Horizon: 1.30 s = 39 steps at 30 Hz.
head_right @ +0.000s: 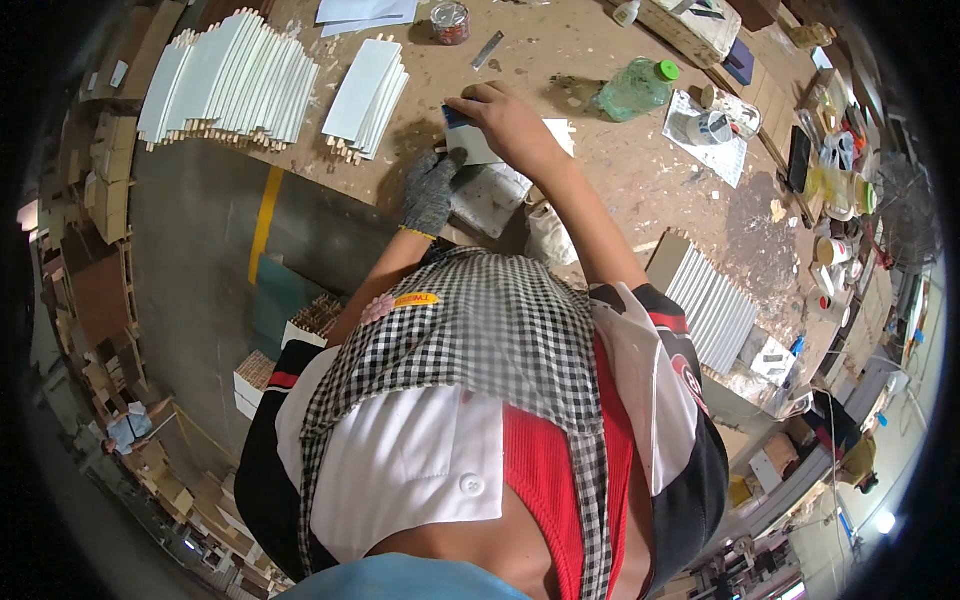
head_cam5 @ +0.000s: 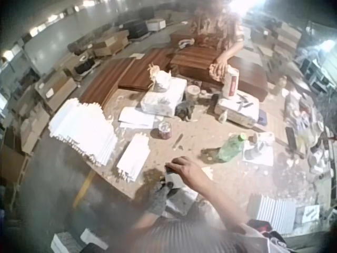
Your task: The person wipes white rectangular furniture components one at a time with a white cloth and applies a blue substance to the edges, then stacks them on the workbench.
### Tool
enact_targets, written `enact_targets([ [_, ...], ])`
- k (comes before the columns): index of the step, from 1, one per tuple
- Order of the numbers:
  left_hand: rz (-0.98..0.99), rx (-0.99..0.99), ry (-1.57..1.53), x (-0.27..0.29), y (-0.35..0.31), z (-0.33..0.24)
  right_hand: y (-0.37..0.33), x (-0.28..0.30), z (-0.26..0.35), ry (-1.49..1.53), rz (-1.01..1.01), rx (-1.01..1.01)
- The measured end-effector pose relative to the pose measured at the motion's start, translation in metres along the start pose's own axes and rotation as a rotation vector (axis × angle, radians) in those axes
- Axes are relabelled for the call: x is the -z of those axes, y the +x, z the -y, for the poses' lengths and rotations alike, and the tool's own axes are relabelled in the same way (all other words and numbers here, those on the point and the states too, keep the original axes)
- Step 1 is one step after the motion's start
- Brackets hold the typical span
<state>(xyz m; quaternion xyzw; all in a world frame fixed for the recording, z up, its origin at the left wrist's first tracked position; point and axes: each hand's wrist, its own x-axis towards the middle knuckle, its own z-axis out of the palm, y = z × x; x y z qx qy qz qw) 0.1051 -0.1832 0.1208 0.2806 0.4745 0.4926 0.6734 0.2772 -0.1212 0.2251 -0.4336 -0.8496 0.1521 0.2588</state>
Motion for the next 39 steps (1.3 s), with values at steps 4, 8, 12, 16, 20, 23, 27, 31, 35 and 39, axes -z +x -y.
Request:
enact_targets([
  [4, -0.005, 0.022, -0.072, -0.004, -0.004, -0.010, 0.001, 0.004, -0.001, -0.176, 0.026, -0.037],
  [8, 0.023, 0.057, -0.188, -0.008, -0.002, -0.010, 0.007, -0.002, 0.006, -0.092, 0.024, 0.002],
  [12, 0.016, 0.089, -0.217, -0.011, -0.004, -0.011, 0.004, -0.003, 0.001, -0.221, 0.029, -0.036],
  [16, 0.010, 0.080, -0.189, -0.011, -0.001, -0.008, 0.008, 0.001, 0.008, -0.102, 0.011, -0.010],
  [20, -0.016, 0.111, -0.195, -0.014, -0.002, -0.010, 0.003, -0.001, -0.001, -0.279, 0.012, -0.019],
  [23, -0.015, 0.104, -0.179, -0.016, -0.005, -0.012, 0.002, 0.004, 0.000, -0.228, 0.016, 0.001],
  [27, 0.009, 0.093, -0.132, -0.015, -0.003, -0.007, -0.001, 0.000, -0.003, -0.245, 0.024, 0.018],
  [31, -0.057, 0.097, -0.226, -0.016, -0.002, -0.003, 0.008, 0.001, 0.005, -0.212, 0.010, 0.015],
  [35, -0.061, 0.114, -0.306, -0.011, 0.003, 0.004, 0.015, -0.002, 0.012, -0.349, 0.115, 0.125],
  [39, -0.071, 0.108, -0.290, -0.016, 0.000, -0.001, 0.013, -0.006, 0.007, -0.435, 0.107, 0.162],
])
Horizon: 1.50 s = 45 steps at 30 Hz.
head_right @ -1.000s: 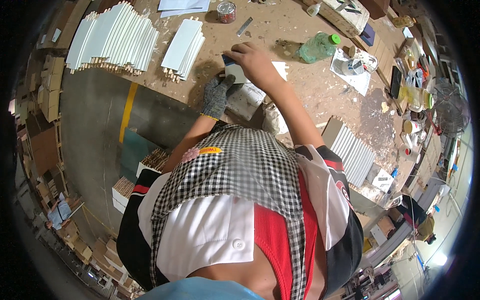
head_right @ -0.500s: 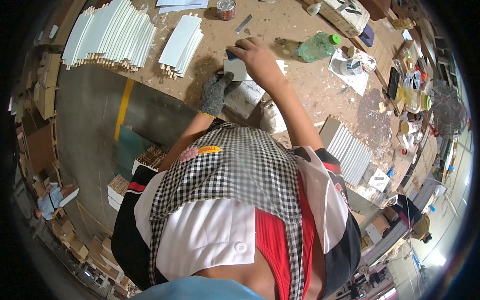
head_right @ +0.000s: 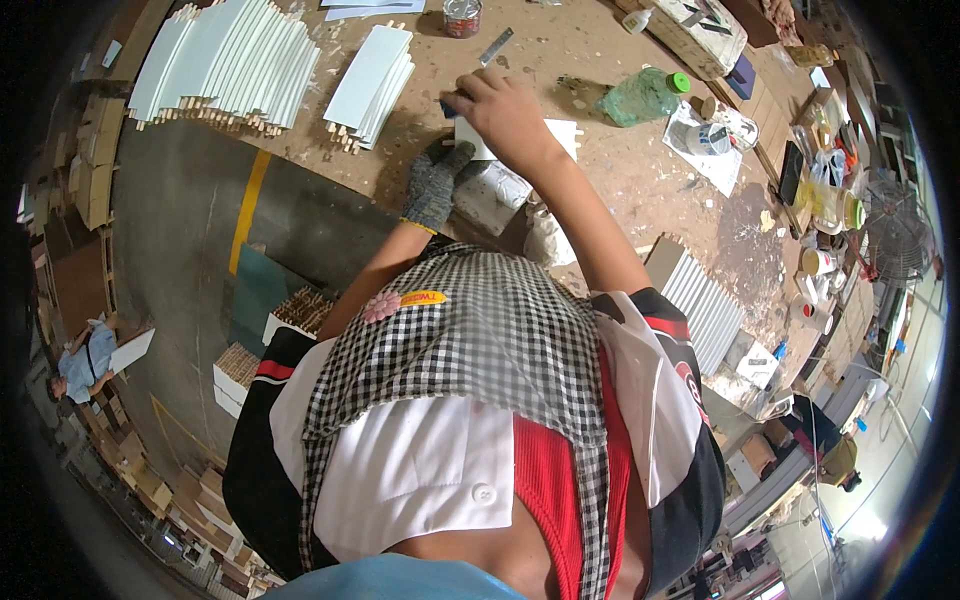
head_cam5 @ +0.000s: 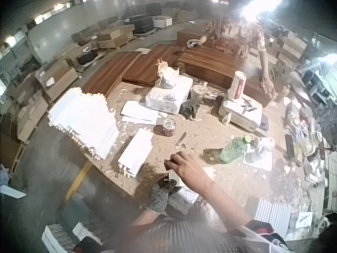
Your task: The person wipes white rectangular furniture components one at a time with a white cloth and applies a blue substance to the edges, then stacks them on the workbench.
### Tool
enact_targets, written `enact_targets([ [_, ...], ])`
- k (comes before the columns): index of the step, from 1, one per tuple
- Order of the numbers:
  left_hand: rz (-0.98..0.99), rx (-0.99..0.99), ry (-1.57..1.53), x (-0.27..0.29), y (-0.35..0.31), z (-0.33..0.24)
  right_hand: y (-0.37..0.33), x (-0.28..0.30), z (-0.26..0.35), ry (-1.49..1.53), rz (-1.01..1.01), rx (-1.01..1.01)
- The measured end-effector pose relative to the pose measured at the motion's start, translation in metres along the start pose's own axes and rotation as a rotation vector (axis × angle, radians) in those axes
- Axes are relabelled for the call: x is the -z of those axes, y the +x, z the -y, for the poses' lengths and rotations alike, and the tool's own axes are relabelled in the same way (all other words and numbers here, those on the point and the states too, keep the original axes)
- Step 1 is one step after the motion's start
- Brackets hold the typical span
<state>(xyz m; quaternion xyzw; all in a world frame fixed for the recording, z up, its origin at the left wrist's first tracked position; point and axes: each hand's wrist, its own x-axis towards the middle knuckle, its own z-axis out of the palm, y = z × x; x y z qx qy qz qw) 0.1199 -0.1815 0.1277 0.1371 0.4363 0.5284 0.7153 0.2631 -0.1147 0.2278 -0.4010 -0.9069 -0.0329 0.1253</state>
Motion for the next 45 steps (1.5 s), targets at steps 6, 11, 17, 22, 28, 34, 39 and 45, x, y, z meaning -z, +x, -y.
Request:
enact_targets([
  [6, 0.057, 0.003, 0.127, 0.027, 0.010, 0.000, -0.018, -0.005, -0.027, 0.344, -0.276, -0.293],
  [11, 0.376, -0.398, 0.468, 0.052, -0.004, -0.021, -0.078, 0.016, -0.034, 1.090, -0.383, -0.691],
  [17, 0.533, -0.164, 0.324, 0.063, 0.002, -0.027, -0.128, 0.015, -0.036, 1.184, -0.371, -0.873],
  [22, 0.225, 0.221, -0.123, 0.047, 0.009, -0.020, -0.166, 0.012, -0.046, 1.171, -0.314, -0.932],
  [28, 0.116, -0.003, 0.712, -0.002, -0.017, -0.030, -0.263, -0.006, -0.134, 0.325, -0.245, -1.171],
  [34, 0.300, -0.548, 1.381, -0.008, -0.029, -0.029, -0.329, -0.031, -0.237, -0.214, -0.163, -1.649],
  [39, 0.288, -0.509, 1.512, -0.015, -0.036, -0.035, -0.311, -0.003, -0.218, -0.332, -0.183, -1.446],
  [45, 0.472, 0.272, 0.245, -0.038, -0.021, -0.033, -0.218, 0.004, -0.007, 0.683, -0.173, -0.805],
])
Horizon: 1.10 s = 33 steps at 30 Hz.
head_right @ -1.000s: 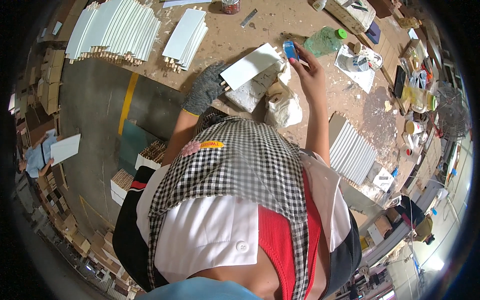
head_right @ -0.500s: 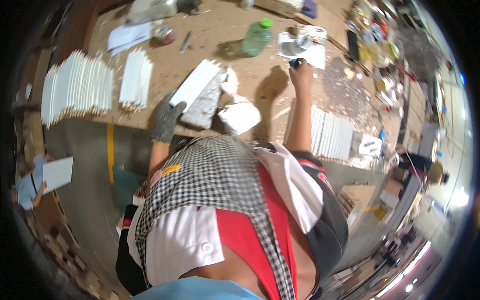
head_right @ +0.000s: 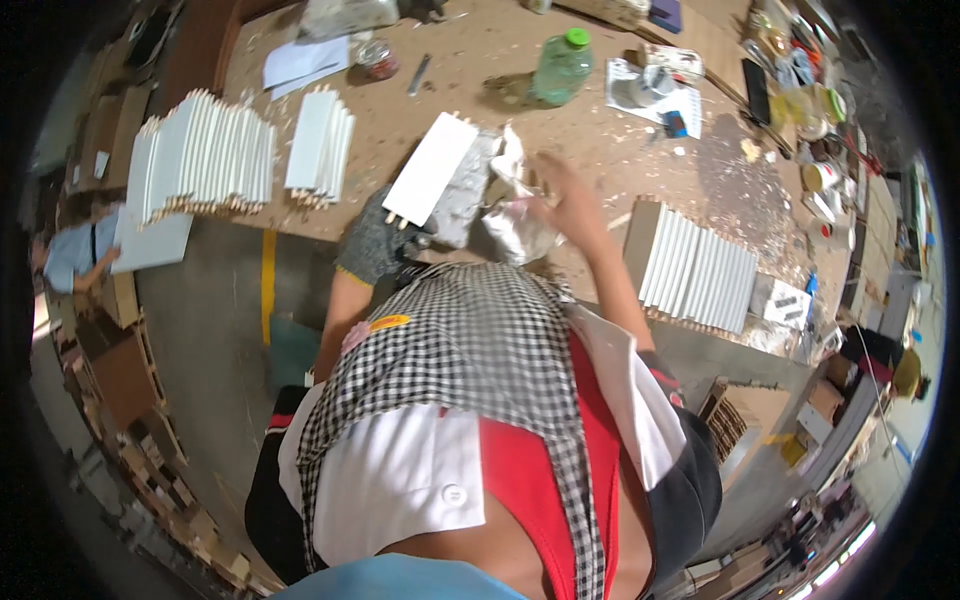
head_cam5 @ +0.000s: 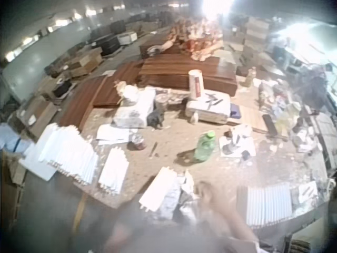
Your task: The person wipes white rectangular furniture components one at a time with a white cloth and applies a blue substance to the edges, then stacks them on the workbench.
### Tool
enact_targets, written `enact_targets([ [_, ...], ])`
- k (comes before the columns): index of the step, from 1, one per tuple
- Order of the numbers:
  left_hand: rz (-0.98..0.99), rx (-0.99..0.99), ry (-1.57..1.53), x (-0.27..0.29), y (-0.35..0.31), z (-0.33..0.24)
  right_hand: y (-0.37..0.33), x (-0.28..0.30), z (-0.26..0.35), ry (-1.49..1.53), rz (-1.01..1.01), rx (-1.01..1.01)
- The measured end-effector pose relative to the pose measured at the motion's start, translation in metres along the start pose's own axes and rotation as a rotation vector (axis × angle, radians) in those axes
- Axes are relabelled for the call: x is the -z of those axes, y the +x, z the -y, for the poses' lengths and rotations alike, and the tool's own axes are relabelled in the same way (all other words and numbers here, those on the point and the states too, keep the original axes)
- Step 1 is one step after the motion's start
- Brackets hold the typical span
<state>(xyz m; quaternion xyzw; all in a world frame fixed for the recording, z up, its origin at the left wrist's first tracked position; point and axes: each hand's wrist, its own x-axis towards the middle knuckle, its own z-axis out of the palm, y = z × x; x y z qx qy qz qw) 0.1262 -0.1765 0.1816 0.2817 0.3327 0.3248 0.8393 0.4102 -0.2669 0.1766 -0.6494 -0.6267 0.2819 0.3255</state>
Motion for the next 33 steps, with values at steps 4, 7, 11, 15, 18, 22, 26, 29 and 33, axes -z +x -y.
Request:
enact_targets([
  [4, -0.110, 0.129, -0.220, 0.012, -0.001, 0.007, -0.041, -0.055, -0.020, -0.461, 0.160, 0.231],
  [7, -0.263, 0.169, -0.334, 0.016, -0.006, 0.017, -0.013, -0.028, -0.020, -0.059, 0.040, -0.105],
  [11, -0.492, 0.179, -0.429, 0.007, 0.004, 0.026, 0.056, -0.004, 0.050, 0.415, -0.036, 0.026],
  [15, -0.332, 0.167, -0.607, 0.010, 0.007, 0.043, 0.082, -0.102, 0.034, -0.422, 0.003, 0.377],
  [18, -0.181, 0.010, -0.581, 0.052, 0.024, 0.063, 0.048, -0.123, 0.082, -0.233, 0.245, 0.606],
  [22, -0.035, 0.053, -0.686, 0.026, -0.012, 0.043, 0.024, -0.073, 0.086, 0.430, 0.513, 0.526],
  [26, -0.160, 0.001, 0.669, 0.038, 0.008, 0.037, -0.012, -0.025, 0.049, 0.689, 0.488, -0.259],
  [29, -0.301, -0.026, 1.340, -0.005, 0.025, 0.025, -0.015, 0.000, 0.007, 0.426, 0.200, -0.249],
  [33, -0.311, -0.088, 1.532, -0.009, 0.022, 0.018, -0.017, 0.018, 0.009, -0.709, 0.273, -0.273],
])
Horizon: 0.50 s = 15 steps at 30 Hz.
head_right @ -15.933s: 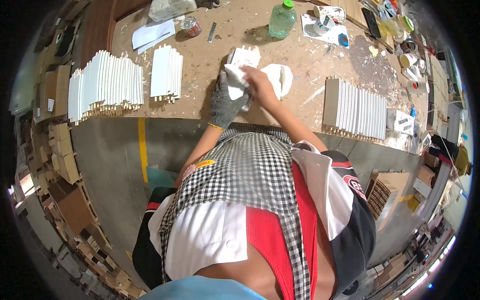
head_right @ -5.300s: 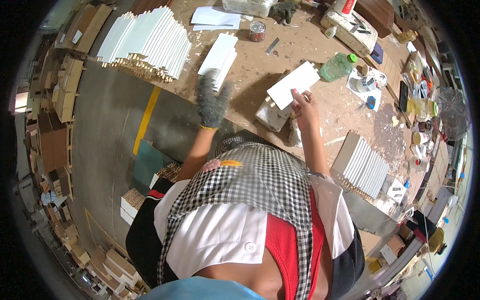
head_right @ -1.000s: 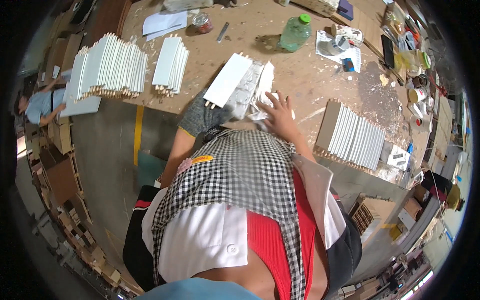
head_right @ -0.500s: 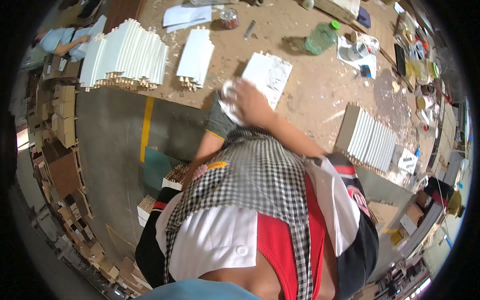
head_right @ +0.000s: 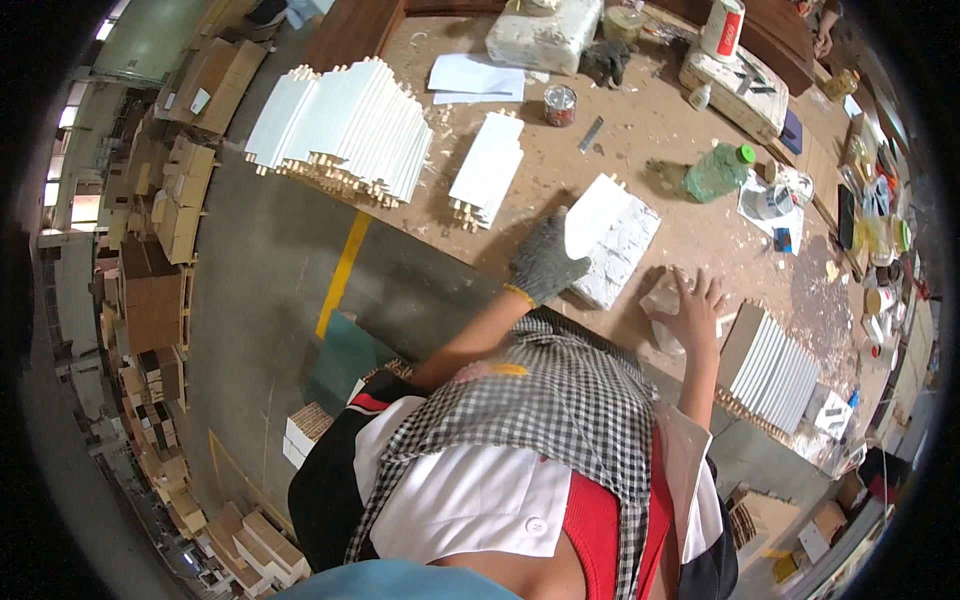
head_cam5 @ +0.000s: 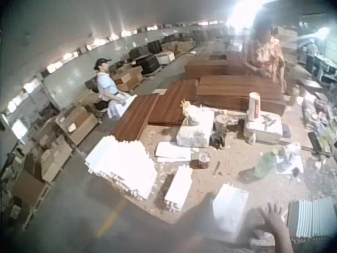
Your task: The person wipes white rectangular furniture components one at a time with a white cloth and applies a blue substance to the edges, then stacks them on the workbench.
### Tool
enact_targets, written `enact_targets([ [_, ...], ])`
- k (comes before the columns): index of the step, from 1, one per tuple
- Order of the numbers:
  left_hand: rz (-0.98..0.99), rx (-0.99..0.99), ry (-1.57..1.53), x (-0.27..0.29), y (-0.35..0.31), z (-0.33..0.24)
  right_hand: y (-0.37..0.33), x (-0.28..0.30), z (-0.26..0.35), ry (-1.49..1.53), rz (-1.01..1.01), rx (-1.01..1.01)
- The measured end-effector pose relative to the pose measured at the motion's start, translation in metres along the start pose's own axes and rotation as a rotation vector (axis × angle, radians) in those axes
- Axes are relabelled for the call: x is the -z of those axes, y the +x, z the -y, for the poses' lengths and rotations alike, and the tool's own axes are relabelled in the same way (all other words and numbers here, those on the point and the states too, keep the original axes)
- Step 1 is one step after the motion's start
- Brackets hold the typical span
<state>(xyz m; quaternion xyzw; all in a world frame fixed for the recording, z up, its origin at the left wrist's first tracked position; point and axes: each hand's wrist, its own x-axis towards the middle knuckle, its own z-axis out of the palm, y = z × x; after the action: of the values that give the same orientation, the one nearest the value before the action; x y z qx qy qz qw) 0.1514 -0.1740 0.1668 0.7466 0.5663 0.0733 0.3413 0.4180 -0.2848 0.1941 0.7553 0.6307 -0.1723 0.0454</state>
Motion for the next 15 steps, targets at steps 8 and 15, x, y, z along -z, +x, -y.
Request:
enact_targets([
  [8, -0.678, -0.100, 0.452, 0.102, 0.034, 0.084, 0.052, 0.029, 0.107, 0.405, -0.376, 0.391],
  [15, -0.137, 0.139, 0.041, 0.151, 0.054, 0.084, 0.111, 0.001, 0.184, 0.817, -0.173, 0.389],
])
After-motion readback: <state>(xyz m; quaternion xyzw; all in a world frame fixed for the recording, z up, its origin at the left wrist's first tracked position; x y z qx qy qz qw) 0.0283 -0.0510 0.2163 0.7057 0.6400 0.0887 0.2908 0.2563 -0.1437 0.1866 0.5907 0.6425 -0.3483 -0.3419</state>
